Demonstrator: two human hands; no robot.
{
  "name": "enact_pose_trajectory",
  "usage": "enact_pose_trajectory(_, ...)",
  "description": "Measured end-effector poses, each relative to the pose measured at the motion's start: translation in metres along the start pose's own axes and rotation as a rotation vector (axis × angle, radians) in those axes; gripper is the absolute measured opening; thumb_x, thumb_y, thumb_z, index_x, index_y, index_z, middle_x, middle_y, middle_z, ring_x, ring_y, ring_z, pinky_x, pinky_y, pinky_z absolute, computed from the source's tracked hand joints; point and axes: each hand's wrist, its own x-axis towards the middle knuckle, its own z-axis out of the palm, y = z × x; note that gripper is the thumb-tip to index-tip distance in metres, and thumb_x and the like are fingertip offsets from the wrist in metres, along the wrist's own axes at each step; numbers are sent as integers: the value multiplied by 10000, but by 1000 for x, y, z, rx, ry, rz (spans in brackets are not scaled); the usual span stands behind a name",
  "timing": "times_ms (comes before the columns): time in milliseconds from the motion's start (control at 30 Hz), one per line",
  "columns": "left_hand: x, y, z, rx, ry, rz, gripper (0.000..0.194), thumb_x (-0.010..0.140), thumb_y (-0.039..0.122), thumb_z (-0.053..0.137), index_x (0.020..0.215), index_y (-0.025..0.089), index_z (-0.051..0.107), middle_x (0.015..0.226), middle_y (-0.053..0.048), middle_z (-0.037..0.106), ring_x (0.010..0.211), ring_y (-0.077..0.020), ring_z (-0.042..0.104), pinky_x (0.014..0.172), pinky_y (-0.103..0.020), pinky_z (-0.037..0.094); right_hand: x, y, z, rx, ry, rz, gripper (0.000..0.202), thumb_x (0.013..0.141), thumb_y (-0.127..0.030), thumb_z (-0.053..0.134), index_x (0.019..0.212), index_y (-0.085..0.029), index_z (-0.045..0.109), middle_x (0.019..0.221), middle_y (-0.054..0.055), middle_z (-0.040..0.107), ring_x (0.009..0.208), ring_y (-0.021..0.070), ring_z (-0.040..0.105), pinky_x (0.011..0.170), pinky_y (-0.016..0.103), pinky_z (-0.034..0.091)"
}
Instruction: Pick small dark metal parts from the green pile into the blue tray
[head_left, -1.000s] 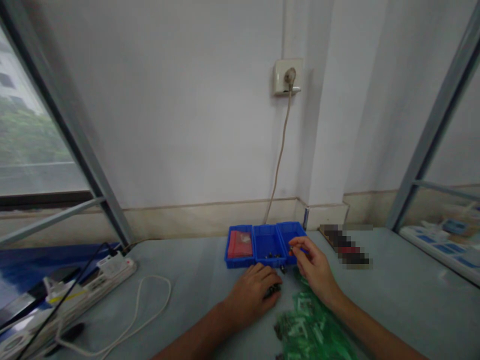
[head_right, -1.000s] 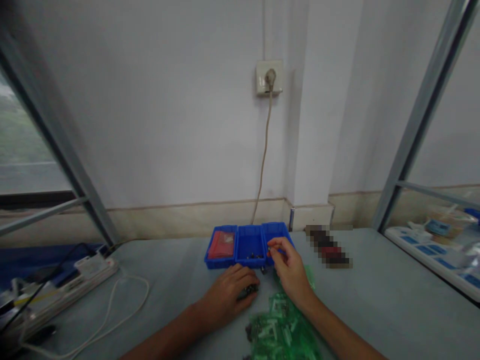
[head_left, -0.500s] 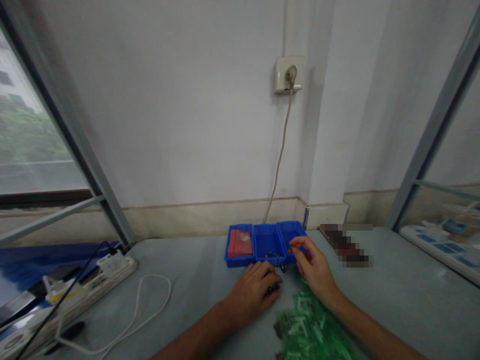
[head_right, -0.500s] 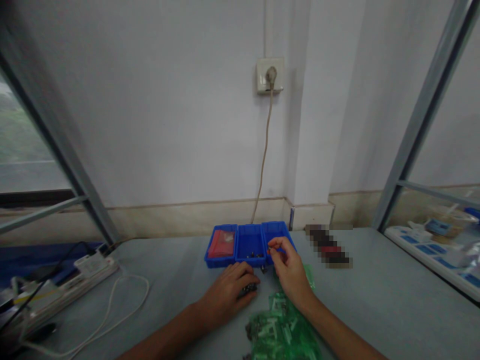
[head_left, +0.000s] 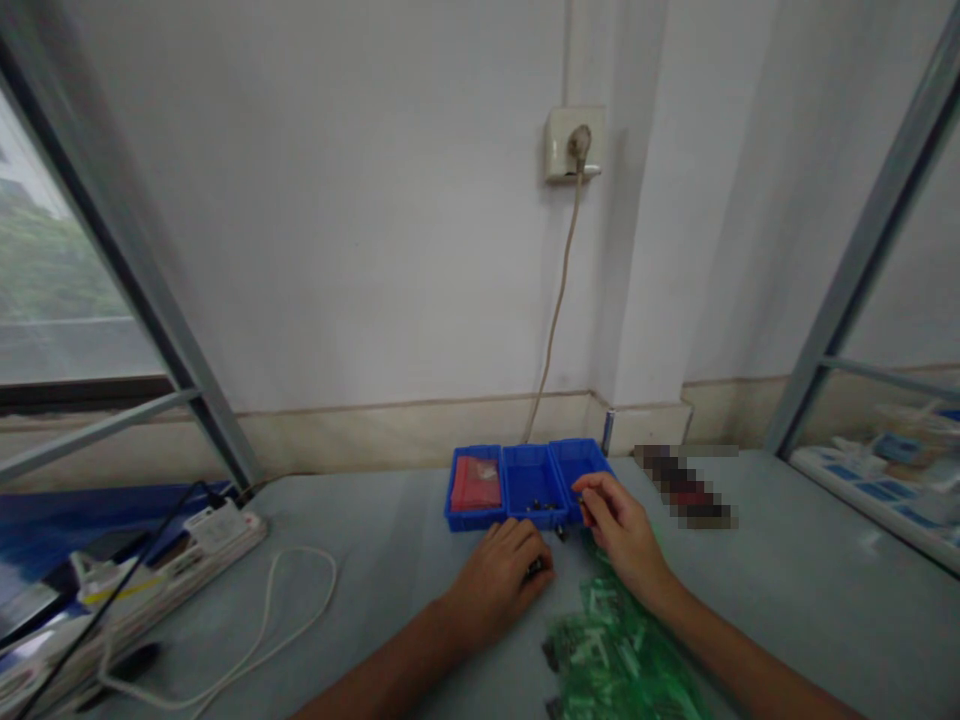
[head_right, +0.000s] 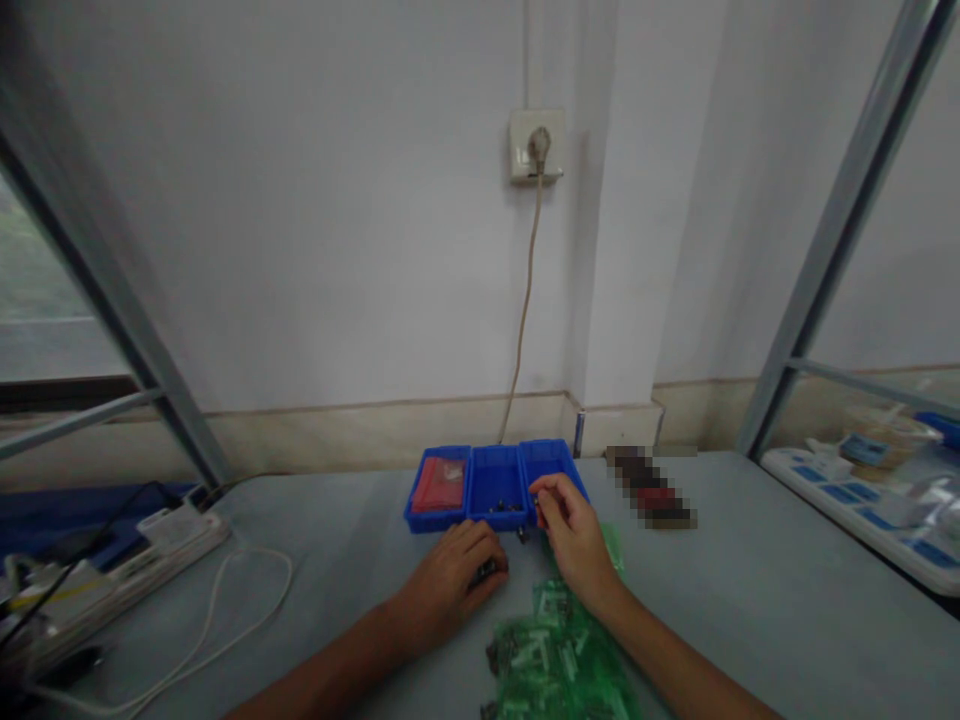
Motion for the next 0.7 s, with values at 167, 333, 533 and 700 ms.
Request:
enact_pose_trajectory(167, -2, 1, 0, -25, 29, -4, 52, 1012, 198, 627, 1051, 218, 600, 1070, -23, 632, 1024, -225, 550, 892, -346, 405, 1, 1, -2, 4, 4, 10, 289, 950, -510, 589, 1001, -232, 647, 642, -46, 488, 473, 124, 395, 412, 232, 268)
enact_pose_trajectory(333, -1, 0, -1, -24, 49, 26, 55, 1035, 187, 588, 1071, 224, 607, 1059, -16, 658, 1008, -213, 569, 891, -345, 398, 2, 1, -2, 32, 21, 12, 290, 943, -520, 597, 1006, -240, 639, 662, -42, 506, 476, 124, 406, 414, 231, 255)
enact_pose_trajectory(533, 0, -2, 2, -40, 89, 29, 93, 1061, 179, 519, 1062, 219, 603, 1045, -22, 674, 984, -198, 601, 880, -331, 416, 2, 6, -1, 74, 8, 21, 314, 942, -535, 604, 1042, -237, 617, 695, -38, 523, 460, 107, 396, 405, 221, 257)
enact_pose_trajectory(700, -1, -4, 3, -57, 119, 31, 88, 1057, 174, 523, 1062, 216, 601, 1041, -16, 677, 983, -188, 617, 877, -317, 427, 3, 7, -2, 32, 25, -10, 320, 947, -537, 598, 1040, -232, 622, 710, -31, 540, 478, 105, 413, 410, 211, 279)
